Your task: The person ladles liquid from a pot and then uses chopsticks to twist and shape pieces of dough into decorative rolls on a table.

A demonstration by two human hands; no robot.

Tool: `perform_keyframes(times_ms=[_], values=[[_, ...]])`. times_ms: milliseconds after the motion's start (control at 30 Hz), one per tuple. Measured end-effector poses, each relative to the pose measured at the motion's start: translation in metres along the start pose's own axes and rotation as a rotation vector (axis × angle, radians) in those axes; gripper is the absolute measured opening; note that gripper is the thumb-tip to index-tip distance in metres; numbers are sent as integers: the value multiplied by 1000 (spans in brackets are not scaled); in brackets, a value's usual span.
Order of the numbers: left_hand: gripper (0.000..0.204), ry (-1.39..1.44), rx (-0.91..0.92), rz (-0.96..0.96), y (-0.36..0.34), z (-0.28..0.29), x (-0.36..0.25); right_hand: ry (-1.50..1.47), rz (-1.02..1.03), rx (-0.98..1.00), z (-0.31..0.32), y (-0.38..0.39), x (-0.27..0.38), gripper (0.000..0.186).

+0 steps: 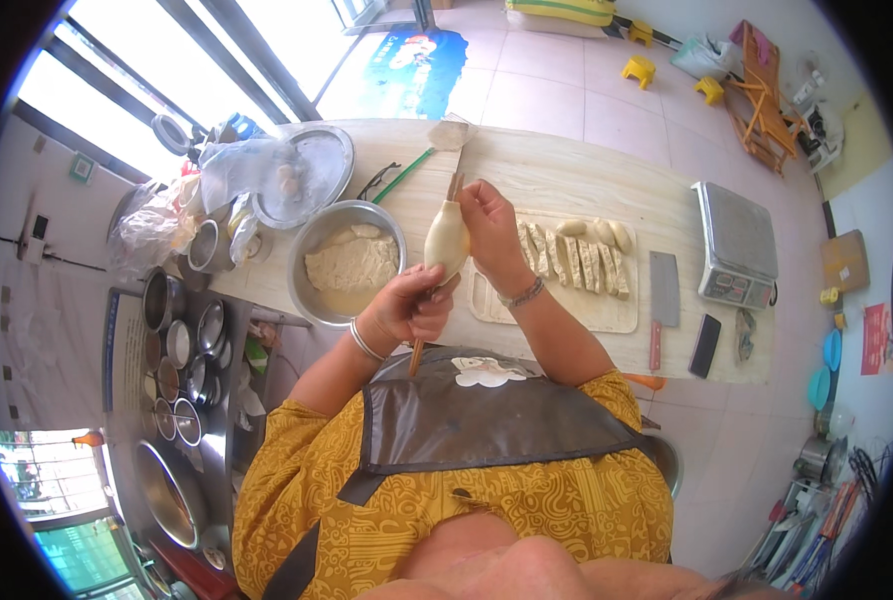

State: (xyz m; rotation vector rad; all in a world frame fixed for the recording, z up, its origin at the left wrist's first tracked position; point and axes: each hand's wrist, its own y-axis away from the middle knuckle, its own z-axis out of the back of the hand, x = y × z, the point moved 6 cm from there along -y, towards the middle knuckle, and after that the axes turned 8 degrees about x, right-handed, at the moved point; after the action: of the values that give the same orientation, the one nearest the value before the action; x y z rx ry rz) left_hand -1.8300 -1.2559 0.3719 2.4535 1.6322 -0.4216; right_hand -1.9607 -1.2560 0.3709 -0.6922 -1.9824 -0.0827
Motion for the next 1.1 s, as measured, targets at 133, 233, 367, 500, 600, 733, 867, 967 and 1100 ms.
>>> perform_keyframes(times_ms=[133, 233, 367, 500, 600, 733, 867, 967, 1100], values=[[38, 26, 20, -52, -9, -2, 10, 44, 51, -56, -12, 11, 4, 15], [32, -389, -572, -299, 5, 5, -6, 112, 16, -78, -12, 17, 15, 18], [13, -694, -695, -449, 12, 11, -24, 0, -69, 43, -23, 25, 4, 21], [10, -910, -824, -495, 1, 20, -23, 212, 111, -135, -13, 23, 4, 13], [10, -1006, -849, -517, -8, 31, -15, 206, 98, -315, -1, 14, 2, 14], [12, -773, -739, -564, -12, 38, -5, 474, 155, -372, 12, 7, 6, 15], [16, -586, -787, -558, -16, 39, -12, 735, 57, -282, 8, 19, 4, 15], [19, -611, -826, -512, -15, 45, -20, 741, 74, -225, 9, 25, -2, 16], [25, -531, -724, -479, -10, 35, -14, 409, 66, -266, 27, 15, 1, 21]])
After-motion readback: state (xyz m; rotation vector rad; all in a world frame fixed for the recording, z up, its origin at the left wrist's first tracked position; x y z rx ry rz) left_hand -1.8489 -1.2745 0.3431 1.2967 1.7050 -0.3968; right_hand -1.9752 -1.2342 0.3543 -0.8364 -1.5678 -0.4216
